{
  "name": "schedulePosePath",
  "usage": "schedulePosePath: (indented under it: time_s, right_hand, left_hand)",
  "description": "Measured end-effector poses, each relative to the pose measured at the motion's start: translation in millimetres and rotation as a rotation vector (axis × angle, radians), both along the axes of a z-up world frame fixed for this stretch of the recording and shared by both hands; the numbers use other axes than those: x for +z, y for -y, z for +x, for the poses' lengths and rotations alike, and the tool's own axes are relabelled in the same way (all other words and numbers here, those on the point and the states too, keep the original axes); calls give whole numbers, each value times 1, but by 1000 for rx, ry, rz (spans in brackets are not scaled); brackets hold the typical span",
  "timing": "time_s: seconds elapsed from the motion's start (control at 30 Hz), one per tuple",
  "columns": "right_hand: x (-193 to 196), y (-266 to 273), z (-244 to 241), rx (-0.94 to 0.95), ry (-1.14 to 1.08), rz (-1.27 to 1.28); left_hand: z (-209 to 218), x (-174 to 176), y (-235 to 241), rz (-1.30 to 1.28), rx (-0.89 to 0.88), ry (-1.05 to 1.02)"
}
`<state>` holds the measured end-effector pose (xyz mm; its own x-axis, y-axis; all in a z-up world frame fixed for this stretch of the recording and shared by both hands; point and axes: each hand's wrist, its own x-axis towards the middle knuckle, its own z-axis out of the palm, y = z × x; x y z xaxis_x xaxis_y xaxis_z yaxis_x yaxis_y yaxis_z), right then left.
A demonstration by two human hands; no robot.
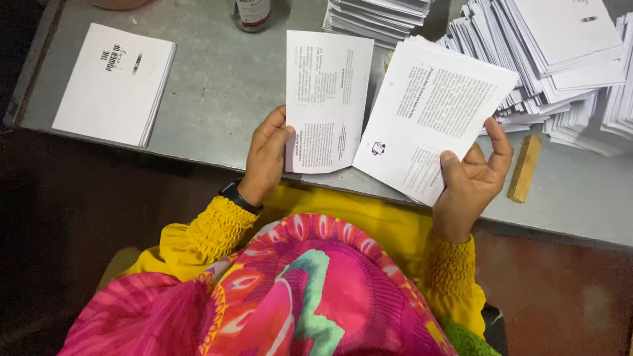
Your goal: Inspecting and stacking printed booklets on a work table
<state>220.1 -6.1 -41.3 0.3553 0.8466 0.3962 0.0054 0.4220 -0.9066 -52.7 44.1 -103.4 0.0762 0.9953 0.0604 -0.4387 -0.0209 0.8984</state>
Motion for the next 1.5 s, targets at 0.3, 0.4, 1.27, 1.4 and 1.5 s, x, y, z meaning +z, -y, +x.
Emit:
schedulePosePath:
  time_s: [0.3, 0.4, 1.27, 1.4, 1.5]
  right_hand:
    - [0, 2, 2, -41, 28, -31]
    - [2, 4, -1, -76, 87, -47]
    - [20, -1, -61, 25, 247, -32]
    - [-3, -11, -43, 225, -107, -184]
    - [-18, -18, -38, 189, -27, -105]
  left_hand:
    - [-3, 2, 0, 32, -23, 1]
    - [-1, 8, 2, 78, -11, -46]
    - [34, 57, 28, 93, 33, 12]
    - [30, 57, 22, 225, -42, -17]
    - [25, 54, 20, 342, -14, -123]
